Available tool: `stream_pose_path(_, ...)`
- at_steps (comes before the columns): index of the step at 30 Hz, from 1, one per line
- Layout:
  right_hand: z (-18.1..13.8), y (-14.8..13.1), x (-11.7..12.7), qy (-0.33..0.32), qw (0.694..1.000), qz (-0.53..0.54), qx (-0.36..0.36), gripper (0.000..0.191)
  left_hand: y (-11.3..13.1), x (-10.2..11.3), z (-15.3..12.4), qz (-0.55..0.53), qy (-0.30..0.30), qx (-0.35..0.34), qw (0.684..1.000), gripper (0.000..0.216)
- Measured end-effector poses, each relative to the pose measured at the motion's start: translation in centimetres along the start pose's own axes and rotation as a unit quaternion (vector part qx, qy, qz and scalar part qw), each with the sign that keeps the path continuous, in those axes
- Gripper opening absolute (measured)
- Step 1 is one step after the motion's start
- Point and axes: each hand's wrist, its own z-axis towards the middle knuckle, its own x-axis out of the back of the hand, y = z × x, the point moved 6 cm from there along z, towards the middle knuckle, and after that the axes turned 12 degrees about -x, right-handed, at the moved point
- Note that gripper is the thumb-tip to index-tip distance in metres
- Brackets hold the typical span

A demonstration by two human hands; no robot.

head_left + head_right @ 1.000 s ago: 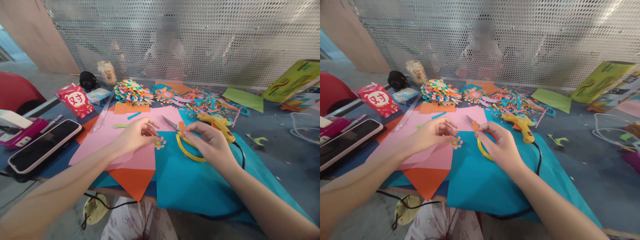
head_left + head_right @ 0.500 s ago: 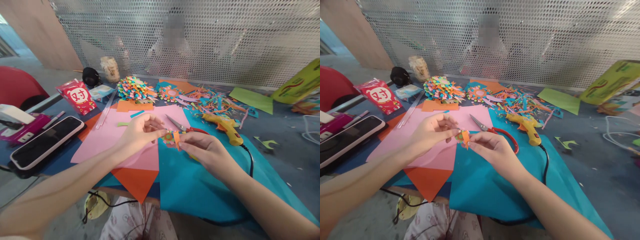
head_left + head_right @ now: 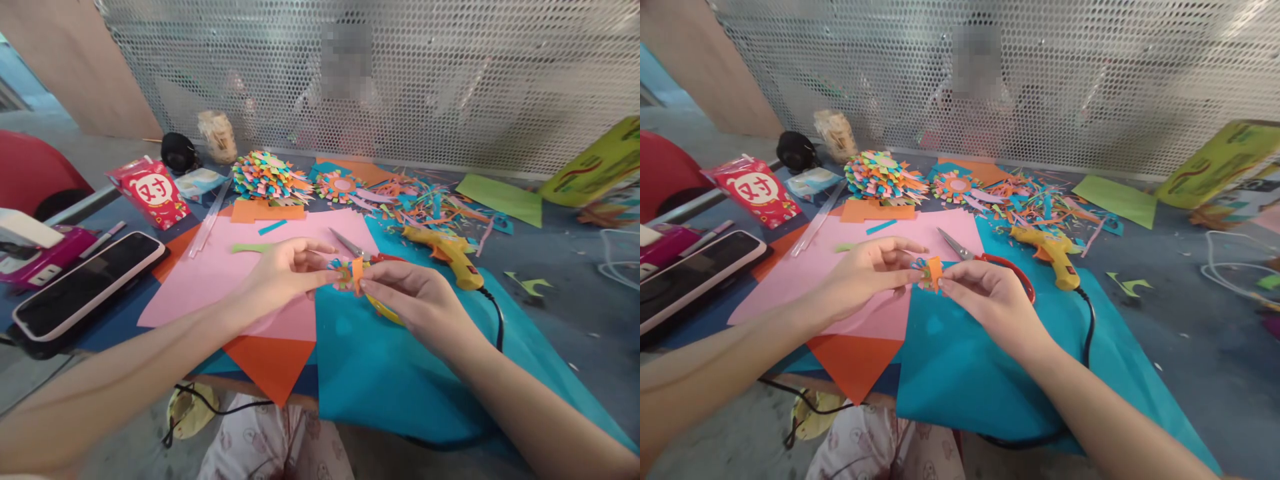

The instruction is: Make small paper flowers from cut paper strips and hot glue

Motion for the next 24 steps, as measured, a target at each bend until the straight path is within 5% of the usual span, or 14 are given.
stream_pose_path(7, 0.0, -0.9, 1.0, 0.05, 0.998, -0.011, 0.029, 0.022, 0.9, 1.4, 0.2, -0.125, 0.097, -0.026, 0.987, 0.025)
stream_pose_path(24, -0.7, -0.9, -1.1, -0.002, 0.996, -0.086, 0.032, 0.01, 1.9, 0.6, -0.3, -0.027, 0.046, -0.108, 0.993, 0.03)
